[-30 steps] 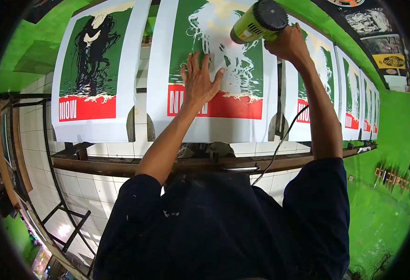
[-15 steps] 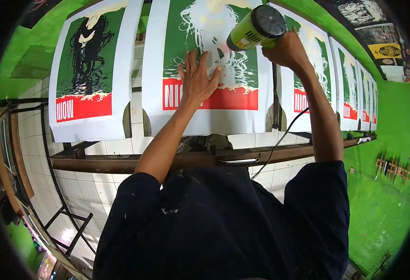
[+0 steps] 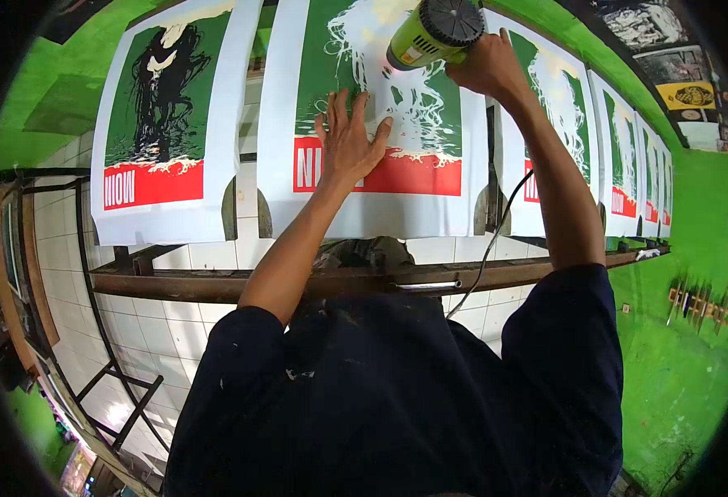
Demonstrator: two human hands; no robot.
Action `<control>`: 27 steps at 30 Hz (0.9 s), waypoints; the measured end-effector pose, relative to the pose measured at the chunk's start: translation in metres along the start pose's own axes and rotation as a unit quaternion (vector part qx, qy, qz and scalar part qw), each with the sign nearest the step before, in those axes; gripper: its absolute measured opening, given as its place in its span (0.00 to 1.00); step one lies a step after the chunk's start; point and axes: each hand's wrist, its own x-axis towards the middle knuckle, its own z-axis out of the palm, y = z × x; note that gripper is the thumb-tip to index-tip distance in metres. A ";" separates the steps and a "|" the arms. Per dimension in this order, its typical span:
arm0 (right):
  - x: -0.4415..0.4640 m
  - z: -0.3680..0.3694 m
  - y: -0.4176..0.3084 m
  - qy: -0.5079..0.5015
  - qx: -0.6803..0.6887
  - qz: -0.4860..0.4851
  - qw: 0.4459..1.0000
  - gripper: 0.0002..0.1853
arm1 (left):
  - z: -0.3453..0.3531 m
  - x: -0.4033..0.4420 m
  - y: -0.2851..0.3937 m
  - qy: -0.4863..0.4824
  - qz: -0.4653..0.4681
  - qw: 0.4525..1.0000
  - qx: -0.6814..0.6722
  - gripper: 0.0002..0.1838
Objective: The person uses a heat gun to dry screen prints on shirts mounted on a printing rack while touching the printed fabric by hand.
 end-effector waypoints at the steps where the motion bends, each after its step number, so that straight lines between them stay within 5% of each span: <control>1: 0.000 0.001 0.000 0.024 0.008 -0.018 1.000 0.16 | -0.001 0.000 0.000 0.003 0.000 1.000 -0.002 0.35; 5: -0.011 -0.002 0.003 -0.005 -0.040 0.013 0.999 0.21 | -0.001 -0.001 0.000 0.012 -0.001 1.000 -0.005 0.35; 27: -0.071 -0.011 0.053 -0.010 -0.047 0.090 0.995 0.18 | 0.001 -0.013 0.009 0.005 0.021 1.000 -0.004 0.37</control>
